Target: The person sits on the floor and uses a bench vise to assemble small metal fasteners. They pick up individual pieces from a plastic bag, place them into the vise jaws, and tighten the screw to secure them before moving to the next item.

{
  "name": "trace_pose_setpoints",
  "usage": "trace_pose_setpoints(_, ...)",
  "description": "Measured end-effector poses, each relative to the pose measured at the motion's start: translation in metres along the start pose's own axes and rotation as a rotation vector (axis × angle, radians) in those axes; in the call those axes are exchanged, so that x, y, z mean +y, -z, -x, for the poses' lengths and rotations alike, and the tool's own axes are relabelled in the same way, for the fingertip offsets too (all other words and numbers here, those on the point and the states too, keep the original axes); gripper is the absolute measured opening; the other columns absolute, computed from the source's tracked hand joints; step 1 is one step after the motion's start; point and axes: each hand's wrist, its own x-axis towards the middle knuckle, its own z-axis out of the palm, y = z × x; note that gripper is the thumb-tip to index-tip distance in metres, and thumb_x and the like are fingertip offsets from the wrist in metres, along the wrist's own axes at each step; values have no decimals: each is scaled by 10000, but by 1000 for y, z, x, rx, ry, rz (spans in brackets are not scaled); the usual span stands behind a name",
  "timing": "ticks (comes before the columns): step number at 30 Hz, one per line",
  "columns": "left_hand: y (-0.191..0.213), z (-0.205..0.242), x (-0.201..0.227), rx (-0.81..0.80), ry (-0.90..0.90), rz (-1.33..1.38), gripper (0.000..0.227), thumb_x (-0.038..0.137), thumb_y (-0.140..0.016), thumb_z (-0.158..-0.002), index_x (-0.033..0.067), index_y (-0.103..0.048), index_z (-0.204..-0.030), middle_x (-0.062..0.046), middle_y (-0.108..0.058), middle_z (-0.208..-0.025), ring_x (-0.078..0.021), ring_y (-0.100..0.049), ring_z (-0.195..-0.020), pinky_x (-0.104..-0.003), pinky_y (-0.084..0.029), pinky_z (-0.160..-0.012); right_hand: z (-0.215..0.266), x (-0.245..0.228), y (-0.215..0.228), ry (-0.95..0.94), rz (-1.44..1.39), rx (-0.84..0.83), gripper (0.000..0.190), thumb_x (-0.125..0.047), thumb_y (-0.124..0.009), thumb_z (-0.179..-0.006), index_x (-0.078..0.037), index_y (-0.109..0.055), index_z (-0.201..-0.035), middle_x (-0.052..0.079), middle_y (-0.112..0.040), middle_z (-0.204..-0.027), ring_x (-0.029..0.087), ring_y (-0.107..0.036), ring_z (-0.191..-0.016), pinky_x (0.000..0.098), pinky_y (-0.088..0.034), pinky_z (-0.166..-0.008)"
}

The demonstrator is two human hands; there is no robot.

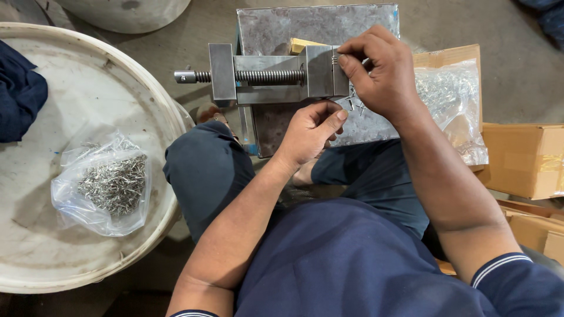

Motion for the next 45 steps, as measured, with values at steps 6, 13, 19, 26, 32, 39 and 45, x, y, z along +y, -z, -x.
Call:
trace_pose_setpoints(6, -1, -1, 5, 2, -1, 29, 215, 274, -688, -994, 60, -699, -1005, 27, -629, -769, -51, -537, -617, -221, -430, -522, 41, 16, 3, -123, -30, 120, 69, -14, -746, -1061, -3, -723, -1125, 88, -656, -973, 150, -645, -818, 282, -521, -722)
trace_pose_setpoints(13, -1, 1, 0, -58, -17, 131, 143, 191, -667, -1045, 51, -677, -1016, 21, -630, -790, -40, -541, -645, -211, -456, -577, 104, 22, -8, -285, 67, 83, 85, -40, -771, -995, -24, -735, -1070, 78, -679, -891, 160, -634, -712, 290, -505, -655)
trace_pose_setpoints(19, 2, 0, -5, -26, -2, 84, 131, 189, -665, -1029, 59, -680, -1031, 22, -635, -788, -42, -554, -660, -213, -464, -579, 107, 23, -12, -214, 186, 29, 131, -90, -772, -951, -53, -729, -1069, 120, -677, -915, 277, -664, -788, 374, -516, -689)
trace_pose_setpoints(26, -8, -1, 3, 31, -15, -69, 115, 159, -639, -1031, 54, -683, -1016, 8, -675, -809, -76, -608, -680, -265, -519, -607, 89, 14, -13, -280, 419, -104, 192, -261, -682, -921, -75, -673, -967, 166, -672, -947, 414, -649, -885, 508, -509, -740)
trace_pose_setpoints(32, -14, 8, 0, 93, -269, -367, 324, 163, -669, -994, 11, -637, -1279, -14, -665, -850, -92, -595, -725, -286, -519, -659, 103, 30, -21, -477, -56, -72, 203, -249, -694, -882, -86, -684, -1002, 69, -701, -787, 220, -695, -675, 366, -538, -618)
trace_pose_setpoints(39, -10, 7, -5, -11, -340, -419, 201, 155, -597, -1098, -5, -688, -1179, -37, -717, -992, -99, -647, -910, -291, -536, -829, 103, 31, -20, -908, -984, -99, 187, -215, -631, -992, -28, -638, -1000, -6, -562, -741, 90, -465, -570, 240, -352, -482)
trace_pose_setpoints(45, -3, 1, -27, -80, -227, -134, 187, 158, -571, -1124, 8, -657, -1053, 32, -619, -898, -49, -526, -815, -259, -494, -715, 108, 12, -24, -477, -405, -27, 130, -127, -712, -972, -30, -649, -1032, -10, -606, -861, 57, -540, -772, 240, -465, -657)
